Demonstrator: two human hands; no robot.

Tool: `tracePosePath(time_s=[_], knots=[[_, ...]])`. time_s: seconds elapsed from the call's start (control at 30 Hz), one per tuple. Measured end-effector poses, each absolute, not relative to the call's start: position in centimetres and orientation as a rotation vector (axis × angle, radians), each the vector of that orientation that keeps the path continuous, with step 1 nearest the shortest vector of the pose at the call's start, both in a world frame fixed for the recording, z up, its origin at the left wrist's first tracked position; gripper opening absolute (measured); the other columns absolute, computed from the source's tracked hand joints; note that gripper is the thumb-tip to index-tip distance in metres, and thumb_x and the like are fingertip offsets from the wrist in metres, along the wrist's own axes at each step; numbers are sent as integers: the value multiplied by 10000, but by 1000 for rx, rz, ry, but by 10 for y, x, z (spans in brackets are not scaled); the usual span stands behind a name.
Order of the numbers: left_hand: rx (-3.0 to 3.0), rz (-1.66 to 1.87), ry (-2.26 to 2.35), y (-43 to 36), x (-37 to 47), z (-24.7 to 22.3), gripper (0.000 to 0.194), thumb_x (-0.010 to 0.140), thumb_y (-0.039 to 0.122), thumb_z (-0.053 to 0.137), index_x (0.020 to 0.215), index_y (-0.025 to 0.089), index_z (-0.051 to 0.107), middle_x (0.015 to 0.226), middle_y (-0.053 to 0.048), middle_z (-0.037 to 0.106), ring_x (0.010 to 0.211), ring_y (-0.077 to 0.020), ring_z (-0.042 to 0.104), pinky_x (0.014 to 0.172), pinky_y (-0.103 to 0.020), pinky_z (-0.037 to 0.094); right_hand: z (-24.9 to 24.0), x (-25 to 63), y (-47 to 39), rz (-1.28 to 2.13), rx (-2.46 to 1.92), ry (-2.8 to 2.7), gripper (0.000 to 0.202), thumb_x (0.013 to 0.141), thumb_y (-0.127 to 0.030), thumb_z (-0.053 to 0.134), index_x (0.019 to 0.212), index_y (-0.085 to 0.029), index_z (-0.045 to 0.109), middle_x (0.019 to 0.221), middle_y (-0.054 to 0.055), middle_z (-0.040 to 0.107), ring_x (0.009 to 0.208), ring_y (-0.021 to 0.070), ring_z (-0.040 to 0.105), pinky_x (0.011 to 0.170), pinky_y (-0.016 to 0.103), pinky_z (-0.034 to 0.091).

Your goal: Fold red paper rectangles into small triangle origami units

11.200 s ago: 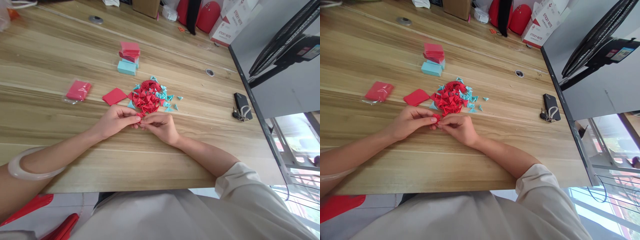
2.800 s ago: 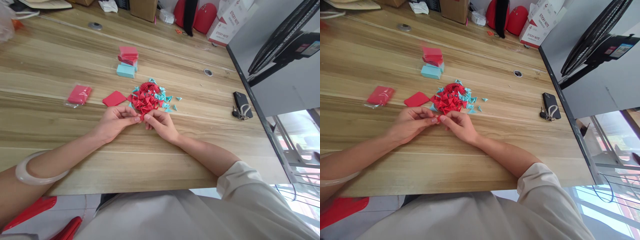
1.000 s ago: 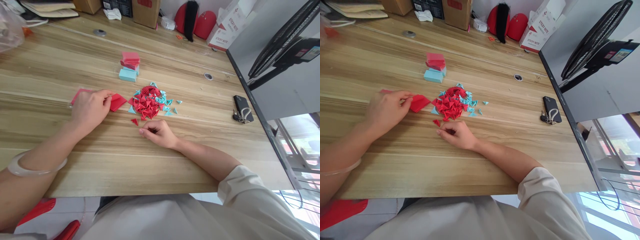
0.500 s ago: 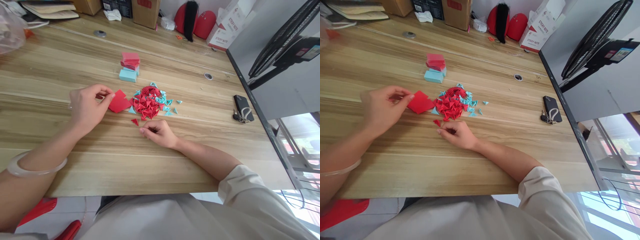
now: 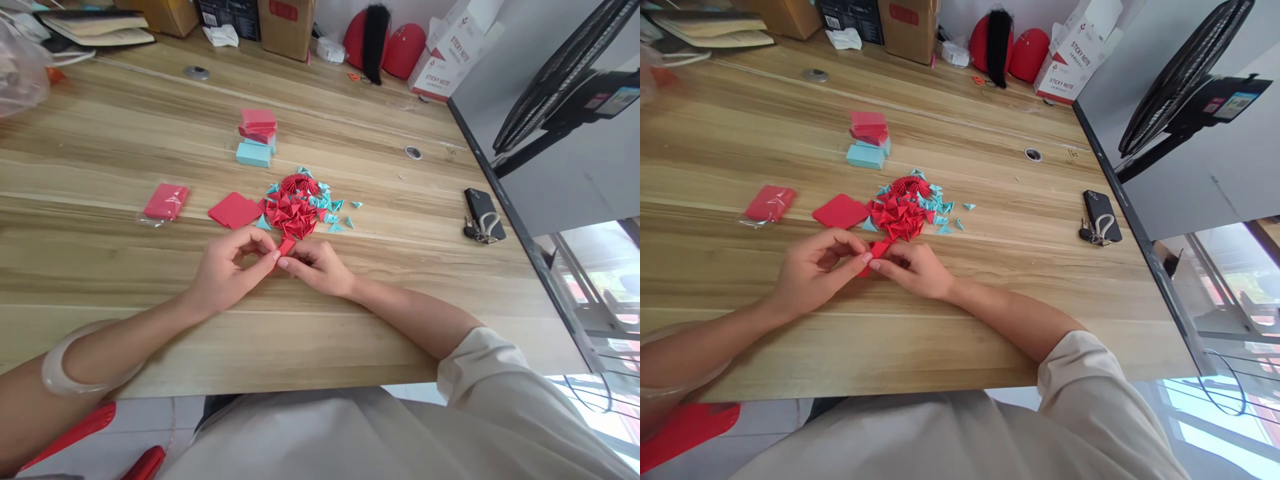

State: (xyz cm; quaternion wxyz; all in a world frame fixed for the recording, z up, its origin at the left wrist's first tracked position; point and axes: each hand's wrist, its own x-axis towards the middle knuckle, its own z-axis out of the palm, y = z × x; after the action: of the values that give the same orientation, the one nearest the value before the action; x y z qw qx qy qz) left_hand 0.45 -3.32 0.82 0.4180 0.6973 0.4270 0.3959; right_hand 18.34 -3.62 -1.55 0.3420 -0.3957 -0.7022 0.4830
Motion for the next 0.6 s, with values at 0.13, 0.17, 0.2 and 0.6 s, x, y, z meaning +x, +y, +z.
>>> tracePosePath(time_s=[0.13,0.17,0.2,0.6], knots=[[1548,923,1049,-27,5,11,152,712,270,696,711,188,568,679,18,636,581,-97,593,544,-192,481,-14,184,-35,1266,-1006,-1855,399,845,-513,549,726,-132,557,599,-12,503,541,69,411,510,209,327],[1518,917,1048,-25,4,11,156,701,265,708,713,185,574,673,18,639,578,-97,596,544,-190,485,-14,184,-35,1263,-996,-1859,391,841,-506,559,728,-133,555,596,-16,497,540,68,411,509,207,327],[1496,916,1051,-24,4,10,157,692,261,718,720,182,585,676,18,644,585,-98,601,552,-188,492,-15,184,-35,1264,-991,-1858,382,844,-497,561,728,-133,552,593,-18,491,538,67,414,508,205,330],[1458,1001,1162,-22,5,4,159,640,241,777,761,163,713,740,-4,723,647,-102,645,610,-170,530,-17,185,-33,1308,-1031,-1835,348,890,-429,493,709,-134,532,596,-10,512,534,67,441,510,199,364]])
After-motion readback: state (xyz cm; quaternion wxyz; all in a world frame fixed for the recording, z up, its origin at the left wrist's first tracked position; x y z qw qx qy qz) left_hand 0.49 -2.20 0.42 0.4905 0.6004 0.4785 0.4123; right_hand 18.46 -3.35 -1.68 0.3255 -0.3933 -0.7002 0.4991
